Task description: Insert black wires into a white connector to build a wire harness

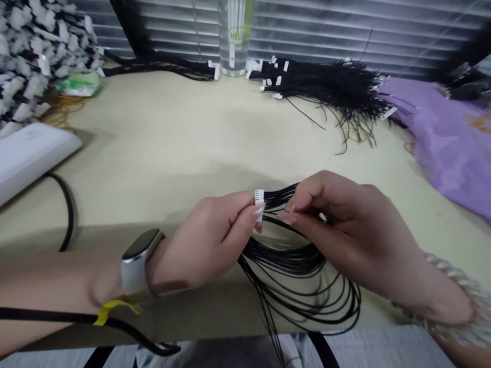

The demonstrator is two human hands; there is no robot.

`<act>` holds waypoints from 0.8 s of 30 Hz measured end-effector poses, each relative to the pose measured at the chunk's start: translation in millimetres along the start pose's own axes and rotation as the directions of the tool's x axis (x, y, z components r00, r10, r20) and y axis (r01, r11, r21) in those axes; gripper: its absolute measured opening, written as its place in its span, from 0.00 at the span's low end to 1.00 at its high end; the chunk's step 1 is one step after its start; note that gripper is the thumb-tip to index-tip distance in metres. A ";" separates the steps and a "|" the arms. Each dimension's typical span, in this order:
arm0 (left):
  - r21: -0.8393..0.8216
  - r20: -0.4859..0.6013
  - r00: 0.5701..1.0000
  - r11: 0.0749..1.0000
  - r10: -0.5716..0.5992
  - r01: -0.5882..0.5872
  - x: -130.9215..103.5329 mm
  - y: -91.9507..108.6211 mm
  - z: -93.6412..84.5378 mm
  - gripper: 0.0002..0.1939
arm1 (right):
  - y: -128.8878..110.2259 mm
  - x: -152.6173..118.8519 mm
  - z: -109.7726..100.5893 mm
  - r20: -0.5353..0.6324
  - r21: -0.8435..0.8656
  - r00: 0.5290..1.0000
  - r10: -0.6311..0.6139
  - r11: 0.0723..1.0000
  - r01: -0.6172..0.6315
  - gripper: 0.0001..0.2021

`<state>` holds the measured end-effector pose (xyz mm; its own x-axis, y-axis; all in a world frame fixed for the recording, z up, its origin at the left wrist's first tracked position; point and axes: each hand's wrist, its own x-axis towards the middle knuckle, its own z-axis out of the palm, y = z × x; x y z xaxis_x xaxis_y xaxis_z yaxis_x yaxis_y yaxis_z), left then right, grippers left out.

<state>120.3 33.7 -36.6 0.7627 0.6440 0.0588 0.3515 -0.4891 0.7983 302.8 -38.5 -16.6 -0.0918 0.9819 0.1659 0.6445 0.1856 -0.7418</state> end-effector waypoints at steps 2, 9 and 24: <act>0.011 0.019 1.000 1.000 -0.002 0.002 -0.5 0.8 0.2 0.16 | -1.1 0.7 2.6 -0.021 -0.059 0.999 -0.037 0.998 0.036 0.03; 0.046 0.055 0.998 0.999 0.011 -0.014 -0.1 1.2 0.5 0.15 | -1.4 1.9 8.8 -0.041 -0.111 0.995 -0.092 0.990 0.087 0.06; -0.255 -0.112 0.950 0.932 -0.293 0.257 4.8 -2.0 -1.4 0.19 | 13.0 6.5 -17.8 0.005 -0.100 1.000 -0.031 0.995 0.031 0.25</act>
<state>122.5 38.5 -37.0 0.5605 0.8208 -0.1105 0.3851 -0.1401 0.9122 324.1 -30.3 -13.6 -0.1156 0.9759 0.1851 0.7137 0.2112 -0.6679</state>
